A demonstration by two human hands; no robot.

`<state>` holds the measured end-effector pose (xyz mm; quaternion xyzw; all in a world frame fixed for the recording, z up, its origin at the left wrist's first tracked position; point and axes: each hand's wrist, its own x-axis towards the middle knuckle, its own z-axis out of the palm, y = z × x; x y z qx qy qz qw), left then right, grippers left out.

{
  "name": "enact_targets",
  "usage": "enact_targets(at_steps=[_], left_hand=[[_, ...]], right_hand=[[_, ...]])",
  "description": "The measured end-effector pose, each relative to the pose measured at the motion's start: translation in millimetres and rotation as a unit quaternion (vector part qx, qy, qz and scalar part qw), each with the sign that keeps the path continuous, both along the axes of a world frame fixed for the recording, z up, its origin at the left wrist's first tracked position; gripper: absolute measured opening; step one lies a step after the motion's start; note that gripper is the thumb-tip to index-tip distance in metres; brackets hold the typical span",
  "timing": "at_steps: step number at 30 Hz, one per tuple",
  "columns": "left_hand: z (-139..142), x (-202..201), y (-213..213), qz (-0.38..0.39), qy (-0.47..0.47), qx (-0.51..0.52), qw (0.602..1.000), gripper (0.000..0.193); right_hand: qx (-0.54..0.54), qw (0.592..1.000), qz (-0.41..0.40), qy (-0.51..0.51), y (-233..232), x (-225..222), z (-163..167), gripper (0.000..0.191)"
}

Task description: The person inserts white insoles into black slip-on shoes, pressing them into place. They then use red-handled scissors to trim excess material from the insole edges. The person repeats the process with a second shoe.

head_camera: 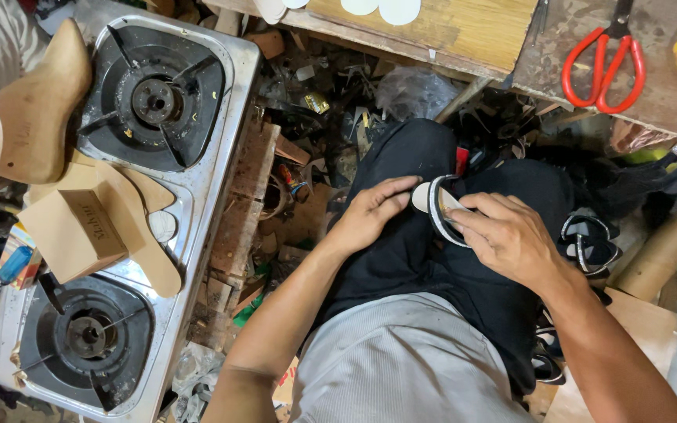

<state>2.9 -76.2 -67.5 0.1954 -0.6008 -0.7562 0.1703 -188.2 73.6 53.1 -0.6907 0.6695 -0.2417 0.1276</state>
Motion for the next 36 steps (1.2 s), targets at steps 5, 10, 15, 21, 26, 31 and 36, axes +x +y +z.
enact_targets(at_steps=[5,10,15,21,26,31,36], left_hand=[[-6,-8,0,0.001,-0.035,-0.095,0.995,0.036],[4,-2,3,-0.033,0.004,-0.099,0.995,0.042],[9,-4,17,-0.024,0.037,-0.048,0.998,0.041],[1,-15,26,0.014,0.066,0.052,0.996,0.034],[-1,-12,24,0.006,0.039,0.069,0.997,0.034],[2,-13,24,0.004,0.042,0.086,0.995,0.034],[8,-13,25,0.012,0.036,0.072,0.997,0.032]], right_hand=[[0.004,1.000,-0.003,0.004,0,1,-1,0.023],[-0.002,1.000,-0.013,-0.010,7,2,2,0.026],[-0.004,1.000,-0.009,-0.008,13,2,5,0.028],[-0.002,1.000,0.000,-0.012,14,0,2,0.028],[-0.015,0.999,-0.013,-0.040,16,-7,-6,0.025],[-0.035,0.996,-0.018,-0.075,17,-11,-16,0.027],[-0.034,0.996,-0.023,-0.080,17,-11,-18,0.025]])
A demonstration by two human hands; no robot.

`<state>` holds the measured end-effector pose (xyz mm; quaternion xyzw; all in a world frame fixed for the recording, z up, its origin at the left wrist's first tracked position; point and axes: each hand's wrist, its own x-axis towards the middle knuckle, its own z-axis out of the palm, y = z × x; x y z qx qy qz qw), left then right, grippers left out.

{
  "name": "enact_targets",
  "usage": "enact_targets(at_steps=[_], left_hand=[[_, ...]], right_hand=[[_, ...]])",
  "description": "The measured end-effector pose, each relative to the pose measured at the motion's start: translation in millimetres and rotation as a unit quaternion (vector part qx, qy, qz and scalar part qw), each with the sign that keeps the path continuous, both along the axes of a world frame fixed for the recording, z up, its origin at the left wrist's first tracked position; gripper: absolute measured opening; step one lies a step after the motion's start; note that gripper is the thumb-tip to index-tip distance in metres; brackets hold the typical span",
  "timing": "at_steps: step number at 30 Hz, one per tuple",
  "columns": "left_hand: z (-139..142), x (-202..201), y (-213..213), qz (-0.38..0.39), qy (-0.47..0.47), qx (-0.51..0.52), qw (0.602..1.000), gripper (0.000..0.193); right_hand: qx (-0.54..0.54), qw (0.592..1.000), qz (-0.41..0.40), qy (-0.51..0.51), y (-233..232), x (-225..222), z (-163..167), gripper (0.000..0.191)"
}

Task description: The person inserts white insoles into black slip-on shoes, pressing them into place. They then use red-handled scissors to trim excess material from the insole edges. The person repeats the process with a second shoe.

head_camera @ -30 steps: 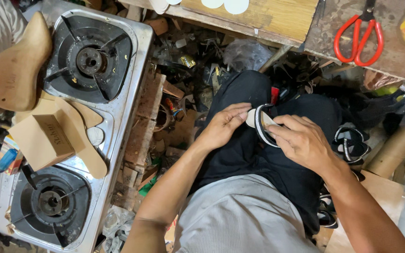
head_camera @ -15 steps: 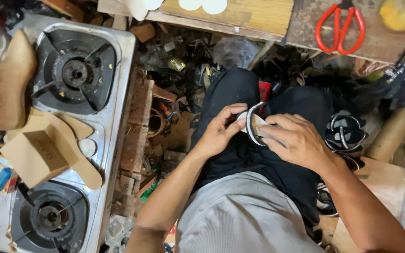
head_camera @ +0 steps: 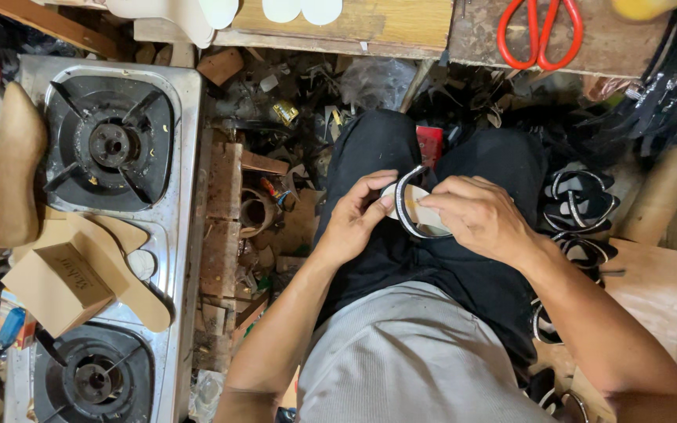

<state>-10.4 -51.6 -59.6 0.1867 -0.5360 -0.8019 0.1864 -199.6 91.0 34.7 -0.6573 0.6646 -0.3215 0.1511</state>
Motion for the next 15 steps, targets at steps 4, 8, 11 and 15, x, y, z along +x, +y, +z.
enact_targets(at_steps=[4,8,11,15], left_hand=[[6.0,-1.4,0.7,0.005,-0.013,-0.002,1.000,0.029],[9.6,-4.1,1.5,0.013,-0.027,-0.002,1.000,0.024],[9.8,-5.0,1.5,0.018,-0.026,-0.015,0.999,0.023],[9.1,-4.2,0.4,0.015,-0.029,-0.041,0.999,0.021]], right_hand=[[0.002,1.000,-0.001,0.001,0.7,0.4,1.4,0.024],[0.000,1.000,-0.007,0.005,2.8,1.2,1.3,0.023],[-0.011,1.000,-0.010,0.007,4.8,2.0,-0.4,0.024],[-0.007,1.000,-0.025,-0.007,7.4,3.1,-2.7,0.024]])
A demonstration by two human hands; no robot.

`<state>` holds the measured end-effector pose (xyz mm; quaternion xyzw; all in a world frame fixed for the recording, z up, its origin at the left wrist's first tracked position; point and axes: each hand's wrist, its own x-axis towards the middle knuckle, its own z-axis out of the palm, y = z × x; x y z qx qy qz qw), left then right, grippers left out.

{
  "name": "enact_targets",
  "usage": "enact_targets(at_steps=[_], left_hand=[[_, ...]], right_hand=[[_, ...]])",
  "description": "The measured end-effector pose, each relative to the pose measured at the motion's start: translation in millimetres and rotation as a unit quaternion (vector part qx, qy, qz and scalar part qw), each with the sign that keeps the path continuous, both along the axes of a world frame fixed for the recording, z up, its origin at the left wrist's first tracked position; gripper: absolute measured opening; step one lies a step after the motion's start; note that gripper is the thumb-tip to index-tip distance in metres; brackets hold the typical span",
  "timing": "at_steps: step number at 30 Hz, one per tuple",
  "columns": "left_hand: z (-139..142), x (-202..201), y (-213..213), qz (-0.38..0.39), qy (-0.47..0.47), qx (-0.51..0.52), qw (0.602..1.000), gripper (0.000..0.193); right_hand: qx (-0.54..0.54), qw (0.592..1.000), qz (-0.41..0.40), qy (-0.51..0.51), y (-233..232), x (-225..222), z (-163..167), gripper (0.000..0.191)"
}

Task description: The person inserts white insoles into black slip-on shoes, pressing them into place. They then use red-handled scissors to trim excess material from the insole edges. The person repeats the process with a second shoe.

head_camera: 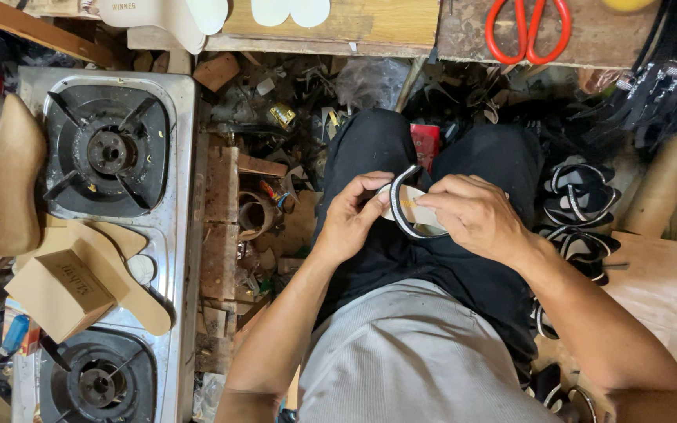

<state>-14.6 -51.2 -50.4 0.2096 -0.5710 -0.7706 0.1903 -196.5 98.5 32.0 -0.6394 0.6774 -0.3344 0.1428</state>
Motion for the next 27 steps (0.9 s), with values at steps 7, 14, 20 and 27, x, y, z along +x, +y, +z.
enact_targets(at_steps=[7,14,20,27], left_hand=[[2.4,-0.9,0.7,0.006,0.002,-0.018,1.000,0.017],[6.0,-0.7,3.0,0.012,-0.016,-0.021,1.000,0.012],[6.3,2.9,3.9,0.013,-0.013,-0.029,0.999,0.011],[5.2,6.6,6.6,0.012,-0.011,-0.033,0.999,0.011]], right_hand=[[0.014,1.000,-0.010,-0.016,1.5,1.5,-0.9,0.024],[0.031,0.999,-0.009,0.003,1.3,2.6,3.6,0.024],[0.037,0.997,-0.041,-0.046,2.3,-3.2,8.7,0.012],[0.056,0.997,-0.053,-0.023,4.1,-4.3,4.9,0.011]])
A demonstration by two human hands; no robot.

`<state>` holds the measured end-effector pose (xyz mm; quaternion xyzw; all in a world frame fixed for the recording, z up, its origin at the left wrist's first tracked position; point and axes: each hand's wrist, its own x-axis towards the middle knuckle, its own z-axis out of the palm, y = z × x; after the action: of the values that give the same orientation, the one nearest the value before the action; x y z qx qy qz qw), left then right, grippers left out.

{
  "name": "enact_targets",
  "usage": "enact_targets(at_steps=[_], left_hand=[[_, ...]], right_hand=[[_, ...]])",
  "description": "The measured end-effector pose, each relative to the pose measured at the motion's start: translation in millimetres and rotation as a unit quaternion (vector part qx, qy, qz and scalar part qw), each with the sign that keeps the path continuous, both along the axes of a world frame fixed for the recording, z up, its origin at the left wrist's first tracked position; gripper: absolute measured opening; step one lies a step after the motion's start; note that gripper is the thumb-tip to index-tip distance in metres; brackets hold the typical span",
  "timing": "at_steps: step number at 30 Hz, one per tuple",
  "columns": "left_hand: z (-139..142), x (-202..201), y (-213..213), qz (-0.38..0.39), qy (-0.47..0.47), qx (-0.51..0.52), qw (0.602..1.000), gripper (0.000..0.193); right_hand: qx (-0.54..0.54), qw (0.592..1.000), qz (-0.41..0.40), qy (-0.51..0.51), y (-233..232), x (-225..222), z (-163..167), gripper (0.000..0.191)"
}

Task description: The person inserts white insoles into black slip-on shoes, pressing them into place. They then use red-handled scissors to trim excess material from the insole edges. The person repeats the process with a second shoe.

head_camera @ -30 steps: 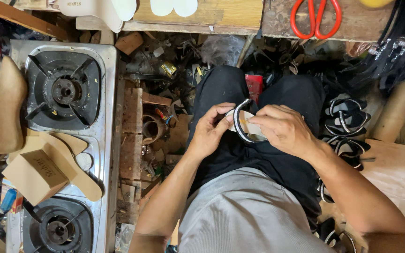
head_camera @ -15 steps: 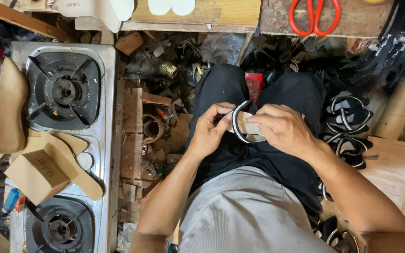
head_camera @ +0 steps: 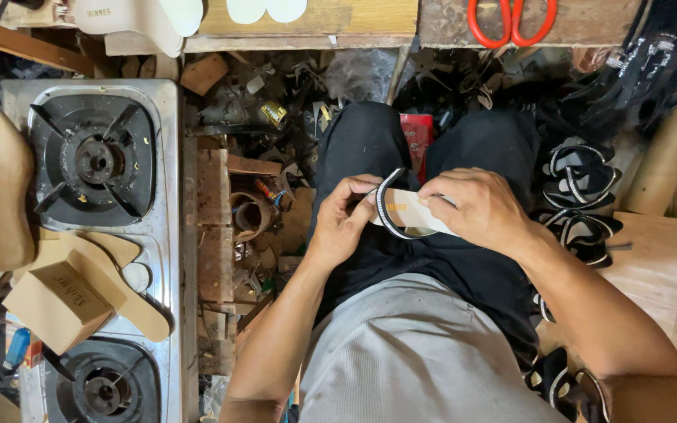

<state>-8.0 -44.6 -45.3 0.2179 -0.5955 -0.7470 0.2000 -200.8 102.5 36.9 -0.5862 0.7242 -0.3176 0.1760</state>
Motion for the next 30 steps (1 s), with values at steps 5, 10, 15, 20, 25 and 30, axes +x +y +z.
enact_targets(at_steps=[5,10,15,20,25,30], left_hand=[[1,4,1,-0.004,-0.001,0.002,1.000,0.012],[3,7,1,-0.009,0.000,0.003,1.000,0.012],[6,9,2,-0.016,-0.022,0.011,1.000,0.016],[11,12,2,-0.022,-0.026,-0.058,0.998,0.017],[16,13,0,-0.032,-0.019,-0.072,0.997,0.017],[18,12,-1,-0.050,-0.022,-0.004,0.998,0.015]], right_hand=[[0.000,1.000,0.008,0.000,1,1,0,0.012],[0.018,1.000,0.009,0.020,3,3,4,0.013],[0.025,1.000,0.010,0.016,6,4,6,0.012],[0.032,0.999,0.013,0.041,3,6,3,0.011],[0.042,0.999,-0.004,0.033,3,7,1,0.012],[0.035,0.999,-0.007,0.023,4,6,-1,0.012]])
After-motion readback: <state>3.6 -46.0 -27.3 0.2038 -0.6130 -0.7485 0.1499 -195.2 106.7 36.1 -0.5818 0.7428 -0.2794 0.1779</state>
